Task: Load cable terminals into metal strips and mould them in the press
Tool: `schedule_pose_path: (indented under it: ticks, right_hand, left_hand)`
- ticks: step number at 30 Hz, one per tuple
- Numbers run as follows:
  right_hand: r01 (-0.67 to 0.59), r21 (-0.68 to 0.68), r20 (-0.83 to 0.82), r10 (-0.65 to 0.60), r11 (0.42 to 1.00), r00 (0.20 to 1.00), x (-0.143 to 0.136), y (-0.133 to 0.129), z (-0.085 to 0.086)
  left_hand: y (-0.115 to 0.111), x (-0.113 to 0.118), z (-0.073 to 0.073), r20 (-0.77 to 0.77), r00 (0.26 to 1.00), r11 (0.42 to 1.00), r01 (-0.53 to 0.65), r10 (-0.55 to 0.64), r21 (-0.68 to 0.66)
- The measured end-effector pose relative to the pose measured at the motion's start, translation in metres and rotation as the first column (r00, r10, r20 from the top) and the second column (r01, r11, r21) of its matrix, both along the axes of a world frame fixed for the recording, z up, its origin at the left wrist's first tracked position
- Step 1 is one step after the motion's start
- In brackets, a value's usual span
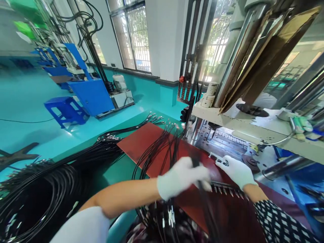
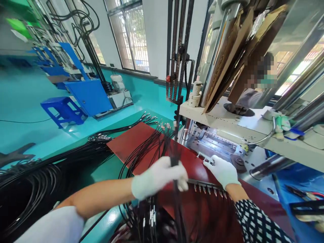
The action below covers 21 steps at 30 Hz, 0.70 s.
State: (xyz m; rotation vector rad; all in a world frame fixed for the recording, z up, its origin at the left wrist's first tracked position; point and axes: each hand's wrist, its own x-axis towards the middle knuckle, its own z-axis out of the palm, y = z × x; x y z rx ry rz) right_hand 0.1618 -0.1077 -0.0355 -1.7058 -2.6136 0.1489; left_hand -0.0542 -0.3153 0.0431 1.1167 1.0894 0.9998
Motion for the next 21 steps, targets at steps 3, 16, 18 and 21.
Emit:
schedule_pose_path:
  ticks: [3, 16, 18, 21]
  right_hand:
    - [0.013, -0.007, 0.045, -0.012, 1.0, 0.999, 0.002, 0.003, -0.005]
    - [0.015, -0.025, 0.081, -0.013, 1.0, 0.997, 0.002, 0.003, -0.004]
    - [0.03, -0.012, 0.083, -0.029, 0.999, 0.996, 0.0, 0.001, -0.004]
    - [-0.001, 0.063, 0.089, -0.004, 0.998, 0.996, -0.003, -0.003, -0.007]
  left_hand:
    - [0.032, -0.09, -0.026, -0.627, 0.769, 0.989, -0.145, 0.12, 0.012]
    - [0.061, -0.119, -0.032, -0.808, 0.534, 0.956, -0.269, 0.25, 0.118]
    - [0.045, -0.124, -0.01, -0.689, 0.679, 0.959, -0.271, 0.256, 0.089]
    - [0.024, -0.127, 0.025, -0.385, 0.855, 0.933, -0.355, 0.347, 0.053]
